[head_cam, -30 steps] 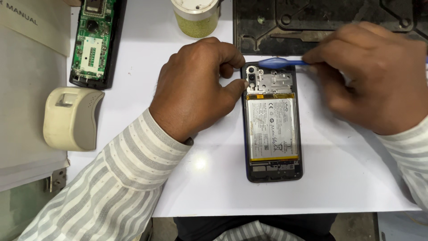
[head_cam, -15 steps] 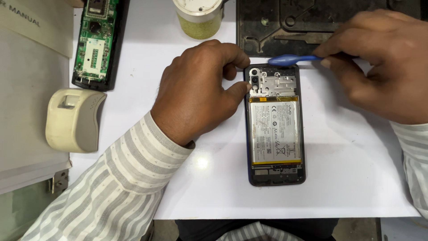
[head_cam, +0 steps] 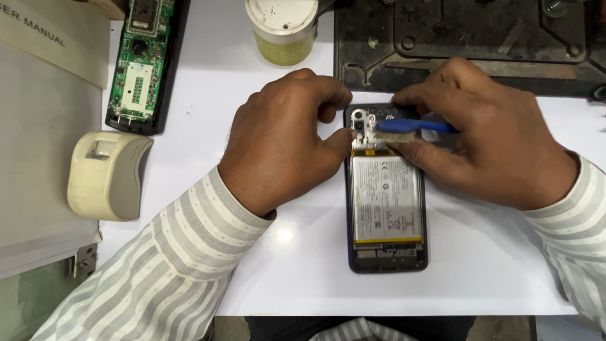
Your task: The person works on an opened smartphone on a white workbench, using a purple screwdriver to unscrew and pry at the internal components near the battery. They then use a blue pry tool and a brush to scrape and brush the phone's interior edges and the inside of the back cover.
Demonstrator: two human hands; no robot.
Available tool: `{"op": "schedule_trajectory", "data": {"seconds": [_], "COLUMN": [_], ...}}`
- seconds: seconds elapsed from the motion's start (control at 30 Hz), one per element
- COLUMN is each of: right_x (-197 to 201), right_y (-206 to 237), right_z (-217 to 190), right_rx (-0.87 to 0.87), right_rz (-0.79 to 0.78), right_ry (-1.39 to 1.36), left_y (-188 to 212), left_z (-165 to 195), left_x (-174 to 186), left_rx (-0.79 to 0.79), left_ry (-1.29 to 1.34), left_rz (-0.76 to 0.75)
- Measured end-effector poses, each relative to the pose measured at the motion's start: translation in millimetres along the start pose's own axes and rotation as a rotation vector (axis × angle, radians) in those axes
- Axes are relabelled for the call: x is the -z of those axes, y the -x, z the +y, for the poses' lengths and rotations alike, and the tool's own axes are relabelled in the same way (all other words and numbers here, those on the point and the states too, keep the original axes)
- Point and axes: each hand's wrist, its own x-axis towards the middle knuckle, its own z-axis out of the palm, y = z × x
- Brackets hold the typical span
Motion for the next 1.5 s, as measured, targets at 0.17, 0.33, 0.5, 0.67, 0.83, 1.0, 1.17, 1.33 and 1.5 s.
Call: {"op": "schedule_trajectory", "data": {"seconds": [0.17, 0.33, 0.5, 0.67, 0.83, 1.0, 1.17, 1.33, 1.5], "right_x": [4, 8, 7, -1, -7, -9, -8, -1, 7], "right_y": [2, 5, 3, -4, -20, -34, -46, -44, -29], "right_z": [-6, -14, -17, -14, -5, 2, 9, 8, 2], "right_rx": [-0.087, -0.113, 0.073, 0.166, 0.180, 0.138, 0.134, 0.110, 0.153], "right_rz": [-0.069, -0.075, -0.004, -0.082, -0.144, -0.228, -0.298, -0.318, -0.196], "right_ry": [-0.104, -0.086, -0.138, -0.002, 0.017, -0.042, -0.053, -0.070, -0.023], "left_y": [5, 9, 8, -2, -19, -34, -45, -48, -46], "left_z": [8, 11, 6, -1, -11, -19, -21, -13, 0], "left_x": [2, 5, 9, 12, 15, 18, 21, 20, 22], "left_rx": [-0.018, -0.023, 0.002, 0.027, 0.056, 0.097, 0.161, 0.180, 0.191], "left_ry": [-0.002, -0.006, 0.009, 0.001, 0.022, 0.042, 0.071, 0.075, 0.106], "left_rz": [-0.002, -0.006, -0.021, -0.039, -0.053, -0.034, -0.050, -0.053, -0.068]}}
